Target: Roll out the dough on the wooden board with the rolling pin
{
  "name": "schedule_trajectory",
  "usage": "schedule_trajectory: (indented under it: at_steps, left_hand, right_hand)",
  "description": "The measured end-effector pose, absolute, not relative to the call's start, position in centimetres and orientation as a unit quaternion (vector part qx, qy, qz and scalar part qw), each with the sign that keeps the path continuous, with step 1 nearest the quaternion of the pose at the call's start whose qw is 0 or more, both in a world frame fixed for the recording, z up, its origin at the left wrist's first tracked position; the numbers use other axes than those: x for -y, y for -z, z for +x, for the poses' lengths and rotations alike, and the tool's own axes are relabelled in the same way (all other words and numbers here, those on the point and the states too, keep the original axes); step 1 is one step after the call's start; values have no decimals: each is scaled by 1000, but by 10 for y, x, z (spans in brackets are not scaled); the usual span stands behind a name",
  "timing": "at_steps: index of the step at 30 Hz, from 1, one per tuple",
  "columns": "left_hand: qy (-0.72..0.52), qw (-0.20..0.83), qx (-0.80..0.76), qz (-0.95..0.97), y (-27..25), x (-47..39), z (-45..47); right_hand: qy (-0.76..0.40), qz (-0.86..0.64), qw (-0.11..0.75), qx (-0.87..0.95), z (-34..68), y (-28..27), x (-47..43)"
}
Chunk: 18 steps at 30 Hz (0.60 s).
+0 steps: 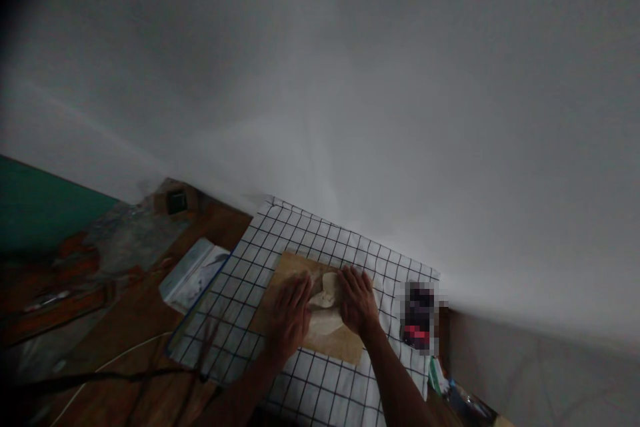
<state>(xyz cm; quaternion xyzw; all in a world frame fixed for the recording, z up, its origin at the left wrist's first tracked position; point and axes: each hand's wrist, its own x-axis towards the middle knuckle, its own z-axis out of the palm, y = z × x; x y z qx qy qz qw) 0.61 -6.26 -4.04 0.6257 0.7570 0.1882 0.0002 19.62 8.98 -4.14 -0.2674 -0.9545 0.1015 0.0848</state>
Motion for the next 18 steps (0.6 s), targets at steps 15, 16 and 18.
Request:
schedule_trajectory:
  at_steps: [15,16,18]
  left_hand:
    - [-197,-22,-692,694,47,56,-4]
    - [-194,-18,-689,698,47,59,-4]
    - [-194,-14,-685,702,46,67,-2]
  right_hand:
    - [-44,-384,170,907,211,52,-42]
    - [-42,-390,173,903,212,52,-37]
    - [-36,-398,183,898,214,54,-25]
